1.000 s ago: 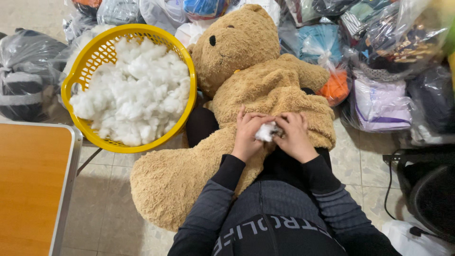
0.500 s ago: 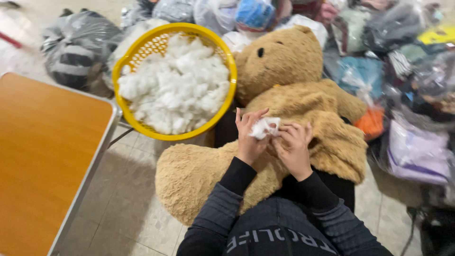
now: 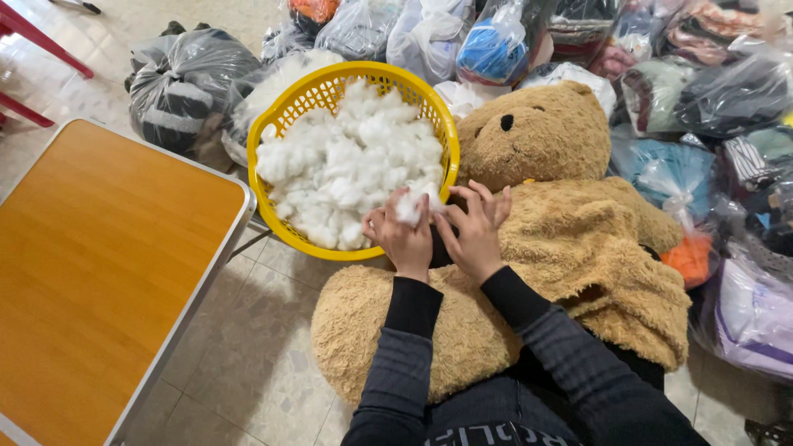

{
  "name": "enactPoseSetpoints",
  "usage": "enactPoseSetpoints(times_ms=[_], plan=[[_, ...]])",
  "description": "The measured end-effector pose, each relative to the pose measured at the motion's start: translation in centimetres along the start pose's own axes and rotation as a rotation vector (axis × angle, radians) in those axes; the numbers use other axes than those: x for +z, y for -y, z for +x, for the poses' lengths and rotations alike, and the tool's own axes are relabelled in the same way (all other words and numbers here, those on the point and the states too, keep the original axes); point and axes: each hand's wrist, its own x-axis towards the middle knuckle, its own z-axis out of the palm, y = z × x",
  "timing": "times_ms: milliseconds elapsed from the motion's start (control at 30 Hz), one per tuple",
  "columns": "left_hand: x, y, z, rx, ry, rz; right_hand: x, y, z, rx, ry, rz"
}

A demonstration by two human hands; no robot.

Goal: The person repeatedly takes handfuls of white stuffing from a yellow basket and inserts them into an opening in the torso of a large brown teddy bear. They push and distribute the stuffing inside the bear's body to fill it out.

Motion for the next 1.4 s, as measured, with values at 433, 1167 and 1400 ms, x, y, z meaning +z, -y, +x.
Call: enactPoseSetpoints(times_ms=[433,1167,1400], plan=[[6.8,1.9,6.0,-0.386,0.209,-0.088,9.1,-6.1,9.3,0.041,0.099,-0.330],[3.3,-4.3,-1.6,0.164,0.529,0.135,-10.4,-12.1,-3.2,0.257,0.229,-0.480],[1.1,-11.4,-5.6,0.457,0.574,-0.089,-19.1,-10.9,-9.8,0.445,0.141,-0.432]])
